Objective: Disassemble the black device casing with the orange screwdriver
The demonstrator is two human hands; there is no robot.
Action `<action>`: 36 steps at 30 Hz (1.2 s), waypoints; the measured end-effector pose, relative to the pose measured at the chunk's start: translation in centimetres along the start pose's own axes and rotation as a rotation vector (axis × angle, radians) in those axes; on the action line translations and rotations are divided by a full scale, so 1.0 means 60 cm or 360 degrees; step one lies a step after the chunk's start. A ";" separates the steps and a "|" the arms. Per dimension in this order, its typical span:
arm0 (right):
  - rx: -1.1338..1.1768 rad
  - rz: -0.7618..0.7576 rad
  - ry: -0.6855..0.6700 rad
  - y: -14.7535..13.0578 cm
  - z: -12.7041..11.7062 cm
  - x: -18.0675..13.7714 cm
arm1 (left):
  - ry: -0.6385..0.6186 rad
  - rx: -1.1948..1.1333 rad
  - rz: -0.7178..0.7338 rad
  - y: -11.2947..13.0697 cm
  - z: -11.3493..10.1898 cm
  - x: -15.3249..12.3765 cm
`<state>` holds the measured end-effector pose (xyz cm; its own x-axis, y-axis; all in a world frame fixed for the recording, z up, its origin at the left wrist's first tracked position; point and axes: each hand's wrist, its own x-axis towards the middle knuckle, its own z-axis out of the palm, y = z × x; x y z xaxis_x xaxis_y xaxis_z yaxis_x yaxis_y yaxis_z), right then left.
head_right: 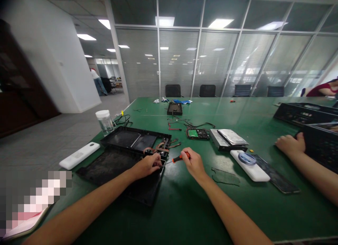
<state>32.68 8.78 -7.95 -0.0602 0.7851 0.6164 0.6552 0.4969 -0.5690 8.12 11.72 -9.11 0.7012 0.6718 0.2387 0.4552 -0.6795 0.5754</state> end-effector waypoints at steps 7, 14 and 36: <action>-0.0304 -0.0134 -0.0063 -0.019 -0.008 0.013 | 0.0000 0.0033 -0.0010 0.004 -0.002 0.000; -0.1214 -0.0288 -0.0583 -0.148 -0.038 0.072 | 0.0013 0.0038 -0.0043 0.001 0.001 -0.001; -0.1014 -0.0359 -0.0853 -0.203 -0.009 0.109 | 0.0010 0.0220 -0.0086 0.009 -0.002 -0.004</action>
<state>24.69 7.67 3.34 -0.4821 0.8407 0.2465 0.8725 0.4861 0.0487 8.12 11.26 -8.75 0.6703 0.7101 0.2155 0.5638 -0.6761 0.4744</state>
